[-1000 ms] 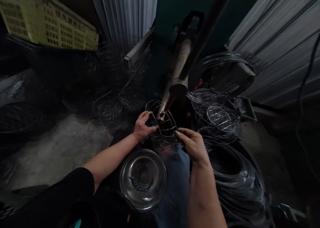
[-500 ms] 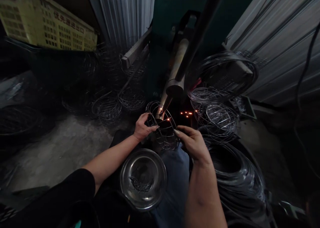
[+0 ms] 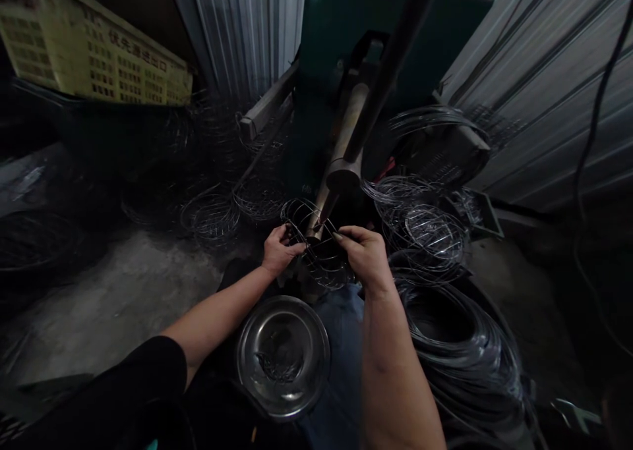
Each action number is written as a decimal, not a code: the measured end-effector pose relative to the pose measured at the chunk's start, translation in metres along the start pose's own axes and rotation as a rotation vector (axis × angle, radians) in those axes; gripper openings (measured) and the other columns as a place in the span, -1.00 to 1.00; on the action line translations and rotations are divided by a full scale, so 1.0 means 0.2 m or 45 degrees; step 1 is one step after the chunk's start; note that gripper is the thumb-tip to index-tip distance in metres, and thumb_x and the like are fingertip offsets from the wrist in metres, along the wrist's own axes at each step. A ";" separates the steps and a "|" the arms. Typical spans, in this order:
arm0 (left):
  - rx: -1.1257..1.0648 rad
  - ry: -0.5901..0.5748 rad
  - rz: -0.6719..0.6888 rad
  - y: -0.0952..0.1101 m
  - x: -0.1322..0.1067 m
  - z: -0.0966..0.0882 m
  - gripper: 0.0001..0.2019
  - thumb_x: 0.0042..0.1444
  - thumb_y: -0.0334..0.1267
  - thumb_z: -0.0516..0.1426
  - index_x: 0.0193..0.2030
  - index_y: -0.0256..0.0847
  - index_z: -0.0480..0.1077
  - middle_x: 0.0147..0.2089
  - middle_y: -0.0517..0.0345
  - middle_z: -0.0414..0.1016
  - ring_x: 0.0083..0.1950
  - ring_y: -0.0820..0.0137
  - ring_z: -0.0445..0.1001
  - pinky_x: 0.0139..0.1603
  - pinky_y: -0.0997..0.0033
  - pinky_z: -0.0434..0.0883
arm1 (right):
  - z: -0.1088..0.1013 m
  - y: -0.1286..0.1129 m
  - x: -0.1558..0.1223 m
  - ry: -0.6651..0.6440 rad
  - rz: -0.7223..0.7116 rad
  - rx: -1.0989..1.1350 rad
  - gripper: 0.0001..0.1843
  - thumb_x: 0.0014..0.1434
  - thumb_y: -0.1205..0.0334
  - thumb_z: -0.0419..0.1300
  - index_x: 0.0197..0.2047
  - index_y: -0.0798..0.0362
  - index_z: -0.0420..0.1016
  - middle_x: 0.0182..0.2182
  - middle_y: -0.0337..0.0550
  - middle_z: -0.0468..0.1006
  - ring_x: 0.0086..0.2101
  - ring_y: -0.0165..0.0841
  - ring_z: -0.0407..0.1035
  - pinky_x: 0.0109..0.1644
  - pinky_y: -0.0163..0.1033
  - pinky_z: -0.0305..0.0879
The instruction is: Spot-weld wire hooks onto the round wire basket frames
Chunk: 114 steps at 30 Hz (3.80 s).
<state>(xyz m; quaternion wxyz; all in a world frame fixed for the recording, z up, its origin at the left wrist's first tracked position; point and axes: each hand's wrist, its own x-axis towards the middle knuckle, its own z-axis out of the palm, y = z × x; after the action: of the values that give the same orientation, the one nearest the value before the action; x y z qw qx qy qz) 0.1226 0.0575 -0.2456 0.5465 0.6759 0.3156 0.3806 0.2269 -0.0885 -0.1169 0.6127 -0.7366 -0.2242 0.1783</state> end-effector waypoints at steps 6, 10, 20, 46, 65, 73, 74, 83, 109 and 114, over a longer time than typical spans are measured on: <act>-0.035 -0.102 -0.057 0.01 -0.04 0.01 -0.49 -0.30 -0.16 0.41 -0.14 -0.26 0.48 -0.16 0.07 0.42 -0.20 0.39 0.42 -0.23 0.44 0.42 | -0.09 0.00 -0.09 -0.075 0.190 0.145 -0.52 -0.36 -0.05 0.50 -0.38 0.06 0.62 -0.54 -0.20 0.56 -0.54 -0.40 0.37 -0.47 -0.29 0.29; -0.037 -0.119 -0.081 0.02 -0.04 0.01 -0.54 -0.32 -0.16 0.41 -0.23 -0.27 0.49 -0.21 0.10 0.41 -0.24 0.42 0.39 -0.27 0.48 0.38 | -0.17 0.04 -0.15 -0.165 0.274 0.112 -0.52 -0.38 -0.01 0.53 -0.38 0.08 0.64 -0.50 -0.15 0.60 -0.52 -0.39 0.39 -0.44 -0.29 0.31; -0.321 -0.106 -0.298 0.02 -0.03 0.04 -0.60 -0.29 -0.14 0.39 -0.30 -0.28 0.47 -0.46 0.27 0.37 -0.44 0.54 0.27 -0.40 0.55 0.24 | -0.05 0.01 -0.04 -0.054 0.076 0.094 -0.59 -0.34 -0.01 0.50 -0.44 0.08 0.62 -0.56 -0.21 0.54 -0.53 -0.40 0.35 -0.46 -0.29 0.25; -0.662 -0.145 -0.874 0.09 -0.09 0.04 -0.60 -0.47 -0.15 0.42 -0.45 -0.30 0.49 -0.44 0.14 0.47 -0.43 0.52 0.35 -0.41 0.49 0.28 | -0.15 0.00 -0.11 -0.136 0.182 0.045 -0.52 -0.32 -0.04 0.49 -0.32 0.06 0.64 -0.53 -0.20 0.56 -0.57 -0.43 0.32 -0.53 -0.32 0.23; -0.674 -0.111 -1.050 0.04 -0.06 0.01 -0.57 -0.44 -0.12 0.44 -0.48 -0.31 0.39 -0.52 0.19 0.39 -0.53 0.53 0.34 -0.42 0.40 0.35 | -0.17 0.10 -0.11 -0.105 0.283 0.113 -0.50 -0.37 0.01 0.52 -0.34 0.09 0.61 -0.68 -0.31 0.43 -0.68 -0.49 0.18 -0.62 -0.34 0.10; -0.750 -0.239 -1.250 0.06 -0.08 0.04 -0.66 -0.18 -0.10 0.35 -0.43 -0.27 0.34 -0.57 0.20 0.31 -0.53 0.39 0.42 -0.44 0.32 0.43 | -0.07 0.02 -0.07 0.022 0.089 0.079 -0.59 -0.39 0.03 0.50 -0.44 0.08 0.61 -0.59 -0.23 0.51 -0.57 -0.43 0.29 -0.50 -0.29 0.20; -0.754 -0.244 -1.268 0.05 -0.09 0.04 -0.67 -0.14 -0.10 0.33 -0.43 -0.26 0.33 -0.58 0.22 0.28 -0.54 0.40 0.41 -0.45 0.32 0.44 | -0.05 0.00 -0.05 0.025 0.075 0.071 -0.58 -0.38 0.02 0.50 -0.44 0.08 0.61 -0.58 -0.22 0.51 -0.55 -0.41 0.31 -0.48 -0.28 0.22; -0.753 -0.330 -1.408 0.05 -0.13 0.02 -0.62 -0.07 -0.04 0.32 -0.31 -0.29 0.35 -0.51 0.15 0.35 -0.48 0.38 0.44 -0.41 0.31 0.49 | -0.17 0.09 -0.12 -0.153 0.158 0.120 -0.58 -0.23 0.03 0.48 -0.31 0.08 0.61 -0.60 -0.29 0.46 -0.64 -0.54 0.16 -0.60 -0.37 0.05; 0.767 -0.396 0.973 0.07 -0.16 -0.09 -0.42 0.00 -0.13 0.25 0.19 -0.18 0.37 0.15 -0.10 0.41 0.24 0.06 0.30 0.21 0.04 0.27 | -0.21 0.42 -0.27 0.090 0.231 0.345 -0.54 -0.45 0.06 0.55 -0.42 0.06 0.62 -0.56 -0.23 0.55 -0.60 -0.45 0.32 -0.53 -0.31 0.29; 0.659 -0.326 1.041 0.00 -0.15 -0.02 -0.42 0.05 -0.14 0.19 0.22 -0.26 0.31 0.04 -0.11 0.47 0.14 0.13 0.39 0.20 0.04 0.33 | -0.14 0.37 -0.29 0.181 0.095 0.328 -0.61 -0.34 0.09 0.52 -0.40 0.07 0.62 -0.62 -0.30 0.47 -0.64 -0.53 0.22 -0.58 -0.36 0.16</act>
<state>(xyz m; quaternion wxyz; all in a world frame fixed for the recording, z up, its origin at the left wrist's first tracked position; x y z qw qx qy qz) 0.1033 0.0346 -0.2494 0.2013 0.8990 0.0392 0.3870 0.2022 -0.1548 -0.1847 0.7094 -0.6704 -0.1281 0.1756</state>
